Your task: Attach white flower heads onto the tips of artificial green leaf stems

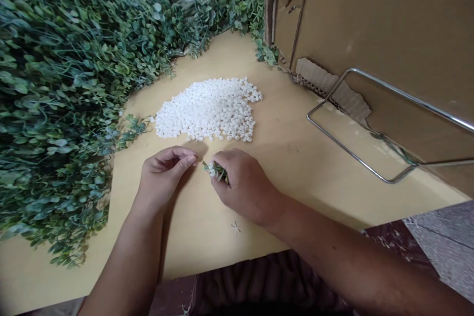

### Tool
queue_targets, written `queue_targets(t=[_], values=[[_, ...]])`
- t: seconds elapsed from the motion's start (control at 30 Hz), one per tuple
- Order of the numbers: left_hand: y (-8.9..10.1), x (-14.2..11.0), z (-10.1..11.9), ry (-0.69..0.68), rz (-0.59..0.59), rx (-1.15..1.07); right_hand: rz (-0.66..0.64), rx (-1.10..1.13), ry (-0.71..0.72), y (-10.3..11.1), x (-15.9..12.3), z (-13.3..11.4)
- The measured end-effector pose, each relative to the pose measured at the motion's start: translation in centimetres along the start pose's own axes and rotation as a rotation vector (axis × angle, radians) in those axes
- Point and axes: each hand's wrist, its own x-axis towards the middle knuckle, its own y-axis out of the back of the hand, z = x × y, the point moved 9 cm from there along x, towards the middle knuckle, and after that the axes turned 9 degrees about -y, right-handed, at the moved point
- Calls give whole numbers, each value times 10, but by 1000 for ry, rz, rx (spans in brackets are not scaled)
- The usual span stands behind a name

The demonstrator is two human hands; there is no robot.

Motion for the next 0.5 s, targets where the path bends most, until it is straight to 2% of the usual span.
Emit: queue_targets(t=[0.1, 0.17, 0.27, 0.4, 0.5], values=[[12, 9, 3, -153, 128, 296, 47, 35, -10, 4, 1, 2], [10, 15, 7, -242, 127, 476, 55, 64, -12, 5, 1, 2], [7, 22, 8, -288, 102, 587, 49, 80, -23, 5, 1, 4], [17, 22, 3, -194, 150, 513, 42, 98, -33, 5, 2, 4], [24, 15, -7, -36, 209, 234, 36, 107, -36, 6, 2, 4]])
